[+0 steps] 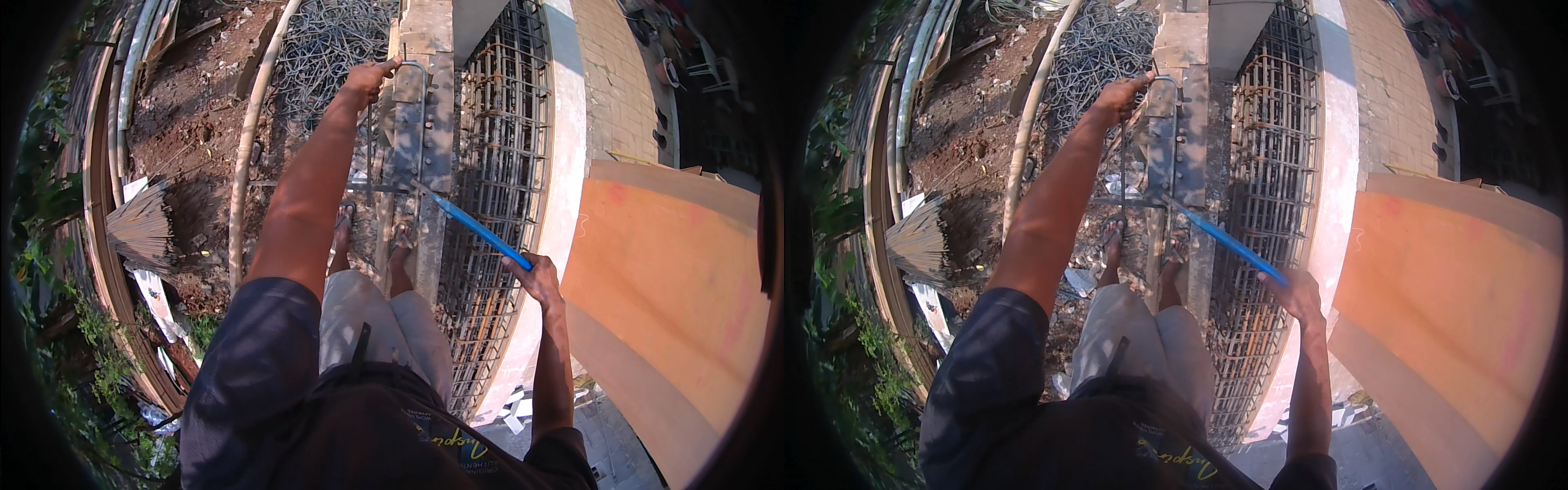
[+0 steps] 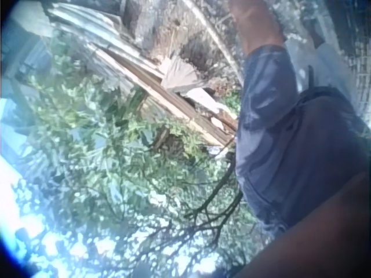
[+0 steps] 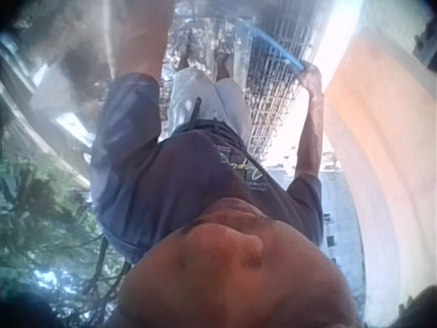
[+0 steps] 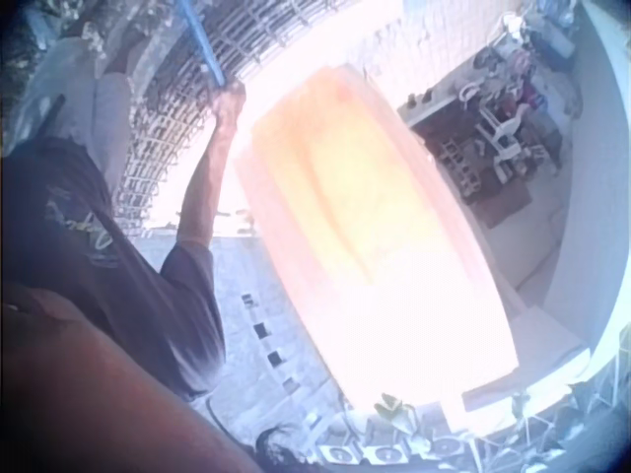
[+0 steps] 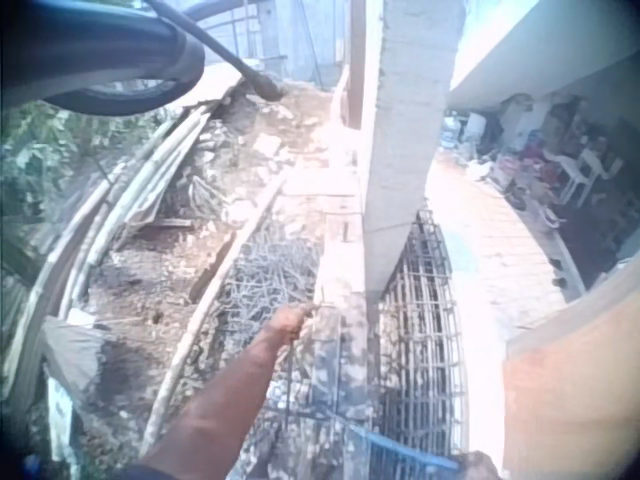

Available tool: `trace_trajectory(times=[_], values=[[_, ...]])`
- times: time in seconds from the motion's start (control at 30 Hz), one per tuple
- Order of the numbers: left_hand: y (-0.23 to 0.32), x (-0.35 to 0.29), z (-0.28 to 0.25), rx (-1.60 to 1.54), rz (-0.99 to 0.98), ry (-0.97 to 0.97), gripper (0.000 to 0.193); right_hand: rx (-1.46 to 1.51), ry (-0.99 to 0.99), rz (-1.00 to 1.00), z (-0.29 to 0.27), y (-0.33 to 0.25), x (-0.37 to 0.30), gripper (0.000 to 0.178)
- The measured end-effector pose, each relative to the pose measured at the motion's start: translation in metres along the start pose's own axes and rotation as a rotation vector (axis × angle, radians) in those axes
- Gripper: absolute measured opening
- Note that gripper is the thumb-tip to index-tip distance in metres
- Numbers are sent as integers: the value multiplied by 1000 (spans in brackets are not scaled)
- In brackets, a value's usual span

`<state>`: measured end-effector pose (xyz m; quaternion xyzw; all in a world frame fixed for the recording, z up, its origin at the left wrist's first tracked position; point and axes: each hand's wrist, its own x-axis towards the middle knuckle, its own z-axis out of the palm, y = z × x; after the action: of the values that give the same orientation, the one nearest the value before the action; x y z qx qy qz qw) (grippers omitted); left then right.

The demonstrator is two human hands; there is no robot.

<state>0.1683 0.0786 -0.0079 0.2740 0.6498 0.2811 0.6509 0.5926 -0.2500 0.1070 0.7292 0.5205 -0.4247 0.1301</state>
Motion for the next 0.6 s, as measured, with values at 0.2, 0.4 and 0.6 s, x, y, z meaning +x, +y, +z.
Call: trace_trajectory(times=[0.2,0.4,0.6], values=[[-5,8,1,-2,23,38,48,-68,-57,-41,-35,-15,12,54],[1,-2,8,-7,8,51,48,18,42,8,24,25,23,49],[1,-1,4,-10,-25,56,46,-1,-27,86,15,20,23,37]])
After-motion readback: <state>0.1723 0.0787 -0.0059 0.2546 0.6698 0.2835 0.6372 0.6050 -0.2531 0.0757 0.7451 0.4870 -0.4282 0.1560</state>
